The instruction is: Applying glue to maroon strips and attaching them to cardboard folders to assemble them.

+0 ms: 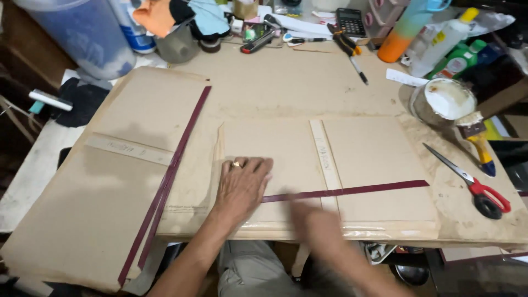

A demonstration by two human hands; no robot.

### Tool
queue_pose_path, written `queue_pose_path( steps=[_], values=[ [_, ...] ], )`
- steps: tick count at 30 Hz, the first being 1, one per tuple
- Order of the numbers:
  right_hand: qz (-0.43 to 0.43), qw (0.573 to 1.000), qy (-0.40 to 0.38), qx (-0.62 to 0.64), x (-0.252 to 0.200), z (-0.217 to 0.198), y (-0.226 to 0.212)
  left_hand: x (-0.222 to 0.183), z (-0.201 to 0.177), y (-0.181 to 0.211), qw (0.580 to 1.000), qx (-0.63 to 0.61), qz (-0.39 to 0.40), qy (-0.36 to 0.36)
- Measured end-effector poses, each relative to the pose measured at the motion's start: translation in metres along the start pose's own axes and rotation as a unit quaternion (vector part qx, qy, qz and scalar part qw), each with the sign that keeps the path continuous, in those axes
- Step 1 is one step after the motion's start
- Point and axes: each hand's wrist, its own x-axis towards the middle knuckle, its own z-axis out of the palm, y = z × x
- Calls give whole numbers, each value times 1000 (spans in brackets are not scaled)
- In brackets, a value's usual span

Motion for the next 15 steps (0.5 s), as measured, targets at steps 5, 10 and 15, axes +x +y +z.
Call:
queue_pose_path(
  steps=[5,10,15],
  values=[
    [-93,988,116,-34,5,-15,-3,-15,-9,-21,996,-61,-61,-38],
    [-79,994,75,-16,-3,20,-16,-59,-43,-46,986,-79,-65,-132],
    [-235,952,196,16,-3,22,-60,-71,-36,-49,985,-51,-78,-148]
  ],
)
